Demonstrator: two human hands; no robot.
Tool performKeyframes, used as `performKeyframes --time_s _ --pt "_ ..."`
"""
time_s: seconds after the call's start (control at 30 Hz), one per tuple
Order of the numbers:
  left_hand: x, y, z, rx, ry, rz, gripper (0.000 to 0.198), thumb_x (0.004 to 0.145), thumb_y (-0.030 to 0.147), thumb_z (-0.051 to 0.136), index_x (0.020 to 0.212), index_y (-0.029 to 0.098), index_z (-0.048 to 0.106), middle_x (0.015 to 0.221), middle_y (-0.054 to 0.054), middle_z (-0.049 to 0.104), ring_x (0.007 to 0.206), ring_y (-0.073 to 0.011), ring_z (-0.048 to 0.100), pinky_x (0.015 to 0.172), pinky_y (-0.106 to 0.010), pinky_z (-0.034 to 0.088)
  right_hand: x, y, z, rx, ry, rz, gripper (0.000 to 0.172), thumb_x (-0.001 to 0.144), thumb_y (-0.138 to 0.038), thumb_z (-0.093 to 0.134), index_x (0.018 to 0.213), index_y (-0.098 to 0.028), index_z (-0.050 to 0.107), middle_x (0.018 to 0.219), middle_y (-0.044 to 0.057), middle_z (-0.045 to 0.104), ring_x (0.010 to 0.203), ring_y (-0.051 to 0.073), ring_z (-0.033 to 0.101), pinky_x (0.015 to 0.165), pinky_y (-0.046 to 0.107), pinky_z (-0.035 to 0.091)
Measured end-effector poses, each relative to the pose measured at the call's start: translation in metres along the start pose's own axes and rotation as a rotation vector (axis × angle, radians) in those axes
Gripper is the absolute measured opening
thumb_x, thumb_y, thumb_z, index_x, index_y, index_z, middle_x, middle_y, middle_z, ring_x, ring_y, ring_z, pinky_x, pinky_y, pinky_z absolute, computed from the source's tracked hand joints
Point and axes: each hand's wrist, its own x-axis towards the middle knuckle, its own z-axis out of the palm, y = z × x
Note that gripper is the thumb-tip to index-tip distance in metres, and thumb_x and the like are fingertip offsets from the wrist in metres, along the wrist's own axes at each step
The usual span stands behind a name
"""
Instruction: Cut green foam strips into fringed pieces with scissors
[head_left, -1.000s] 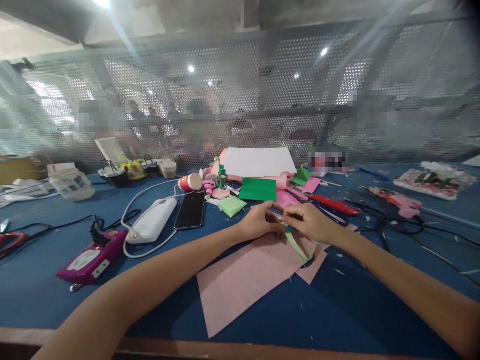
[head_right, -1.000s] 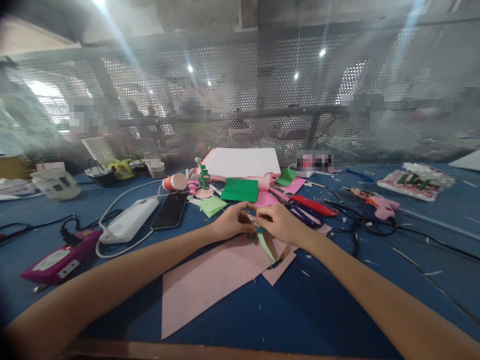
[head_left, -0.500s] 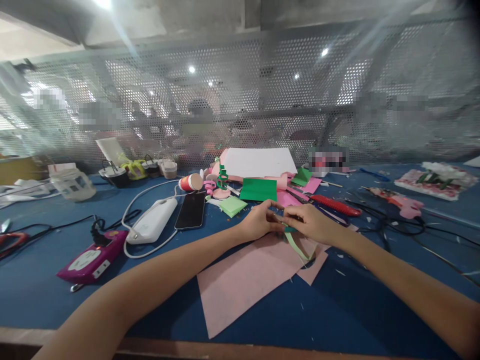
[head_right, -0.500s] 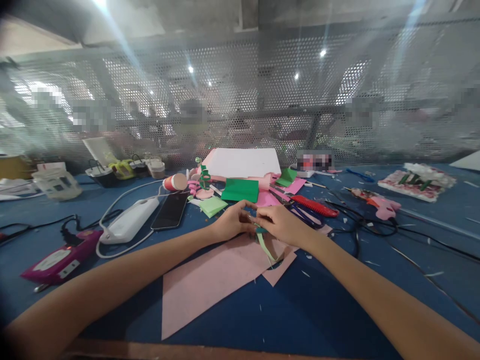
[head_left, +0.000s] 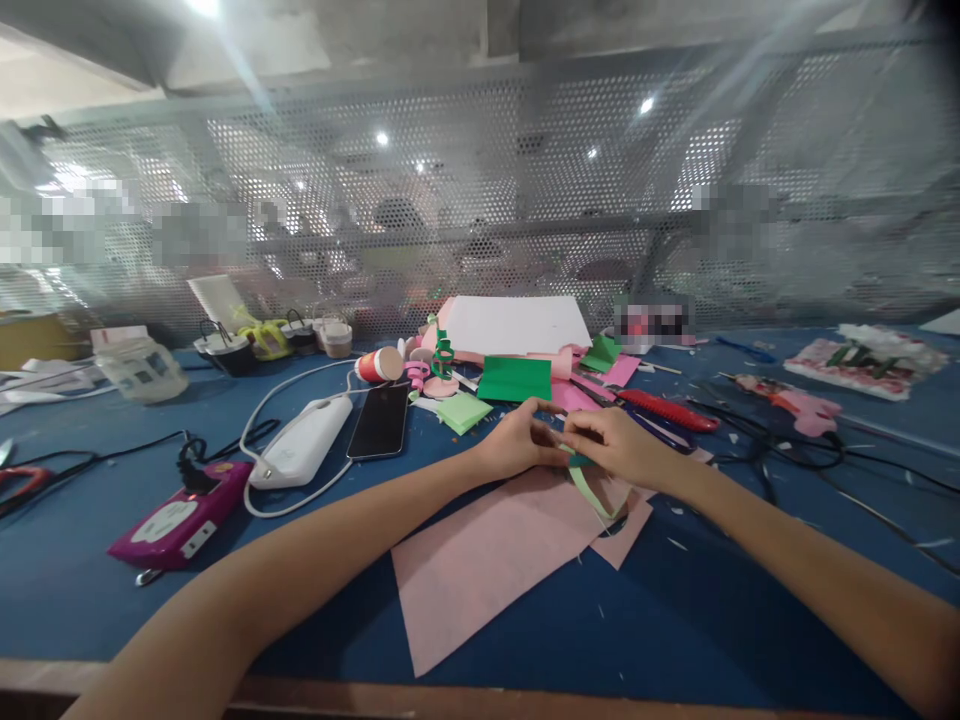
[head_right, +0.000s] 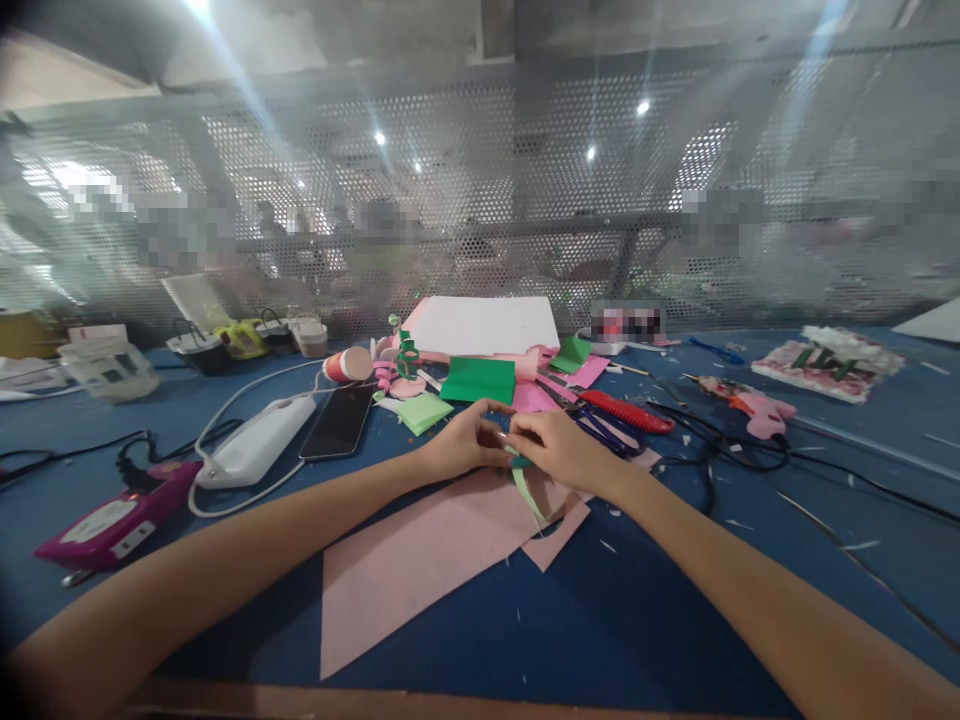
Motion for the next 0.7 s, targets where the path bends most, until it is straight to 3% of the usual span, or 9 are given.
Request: performKeyframes --time_s 0.3,0.7 --pt "-0.0003 0.0058 0.0009 -0.124 0.021 0.011 0.060 0.056 0.027 0.078 0.103 0.013 0.044 0.062 0.004 0.059 0.056 -0.0095 0.057 0.060 -0.024 0.045 -0.0005 0.0027 -0.0001 0.046 0.145 -0.021 0.033 0.086 -0.041 0.044 0.065 -0.017 0.050 0.057 -0.002 0.045 0.052 0.009 0.037 0.049 0.024 0.027" --pt "-0.0012 0.0104 0.0011 -0.171 0.054 -0.005 0.057 0.054 0.026 0.079 0.100 0.012 0.047 0.061 0.004 0.059 0.055 -0.0097 0.057 0.060 -0.025 0.046 -0.0004 0.0027 0.0003 0.013 0.108 -0.019 0.031 0.087 -0.040 0.042 0.065 -0.018 0.048 0.055 -0.003 0.041 0.050 0.010 0.034 0.048 0.024 0.025"
